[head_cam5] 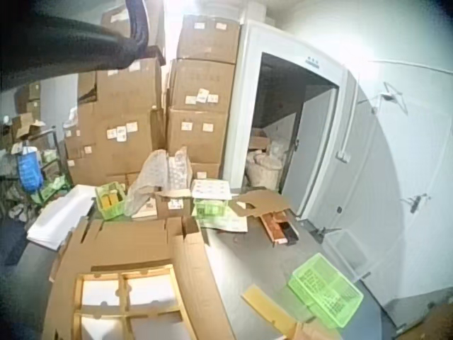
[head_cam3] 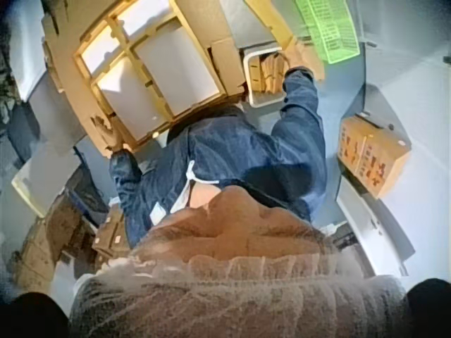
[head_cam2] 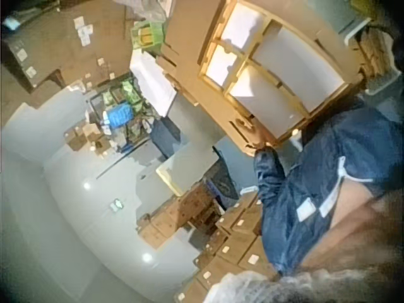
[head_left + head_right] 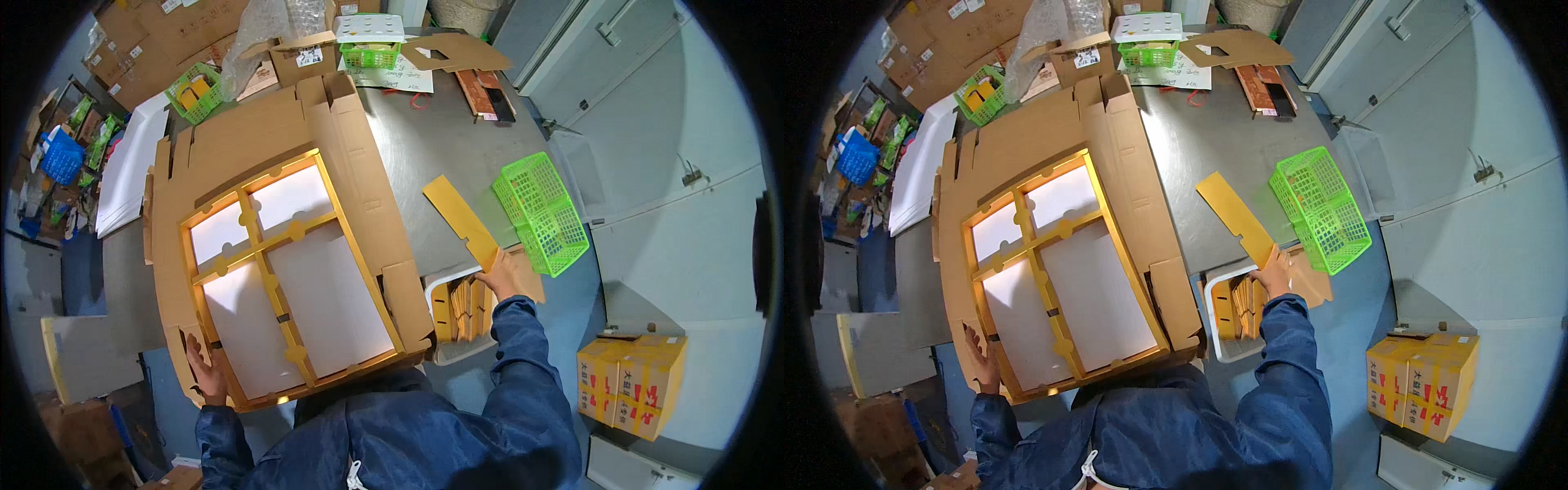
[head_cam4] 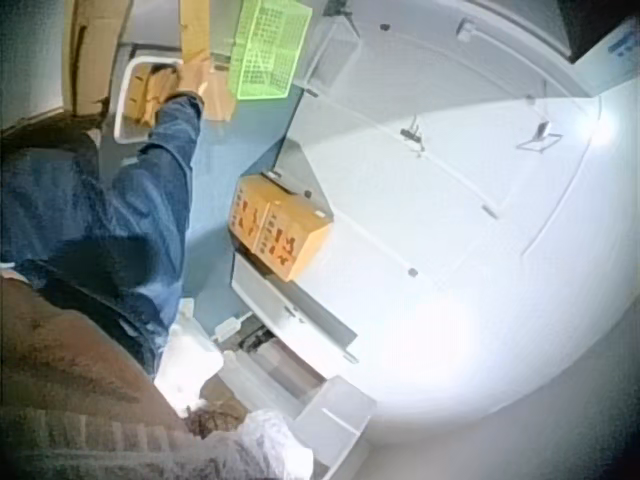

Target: The person assembles a yellow plastic divider frame by inserting multiple yellow plastic pieces into slots on a white base. They then place the assembled frame into a cardboard box and fold the flaps to close it.

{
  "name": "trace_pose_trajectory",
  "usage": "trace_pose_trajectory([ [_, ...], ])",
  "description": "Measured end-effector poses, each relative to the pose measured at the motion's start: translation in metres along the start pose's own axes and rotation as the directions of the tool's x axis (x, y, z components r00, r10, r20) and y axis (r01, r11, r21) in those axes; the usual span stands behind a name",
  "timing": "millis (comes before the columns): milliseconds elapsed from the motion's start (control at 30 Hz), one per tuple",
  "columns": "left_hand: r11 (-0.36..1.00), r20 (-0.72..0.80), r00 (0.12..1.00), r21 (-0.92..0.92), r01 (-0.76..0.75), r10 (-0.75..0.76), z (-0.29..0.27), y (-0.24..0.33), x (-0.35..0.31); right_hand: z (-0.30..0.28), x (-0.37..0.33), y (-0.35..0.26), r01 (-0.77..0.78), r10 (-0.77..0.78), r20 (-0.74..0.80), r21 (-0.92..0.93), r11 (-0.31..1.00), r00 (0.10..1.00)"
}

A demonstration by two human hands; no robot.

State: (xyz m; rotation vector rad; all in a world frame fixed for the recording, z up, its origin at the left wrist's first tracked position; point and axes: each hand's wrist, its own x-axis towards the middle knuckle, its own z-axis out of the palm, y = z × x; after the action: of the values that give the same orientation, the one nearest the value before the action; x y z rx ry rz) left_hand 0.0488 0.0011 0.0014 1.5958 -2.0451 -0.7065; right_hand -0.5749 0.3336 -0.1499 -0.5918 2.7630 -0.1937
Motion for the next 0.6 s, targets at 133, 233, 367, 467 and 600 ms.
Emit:
trace_pose_trajectory([
  [133,0.972,-0.064,0.975,-0.087,-0.22,0.215,0.003,0.086,0.006,0.005,0.001,-0.002,0.076,-0.07,-0.139,0.045,0.996,0.988],
  [233,0.84,0.058,0.973,-0.519,-0.16,0.222,0.033,0.165,-0.001,-0.054,-0.027,-0.045,0.238,-0.2,-0.267,0.121,0.964,0.943],
  [367,0.586,0.558,0.766,-0.752,0.302,0.321,0.095,0.252,-0.032,-0.133,-0.102,-0.118,0.588,-0.498,-0.352,0.227,0.776,0.793],
  [467,0.444,0.744,0.56,-0.668,0.597,0.365,0.143,0.295,-0.059,-0.162,-0.155,-0.151,0.733,-0.666,-0.343,0.116,0.67,0.663],
  [600,0.334,0.815,0.473,-0.572,0.75,0.335,0.16,0.295,-0.068,-0.172,-0.189,-0.171,0.803,-0.728,-0.342,0.189,0.566,0.594],
])
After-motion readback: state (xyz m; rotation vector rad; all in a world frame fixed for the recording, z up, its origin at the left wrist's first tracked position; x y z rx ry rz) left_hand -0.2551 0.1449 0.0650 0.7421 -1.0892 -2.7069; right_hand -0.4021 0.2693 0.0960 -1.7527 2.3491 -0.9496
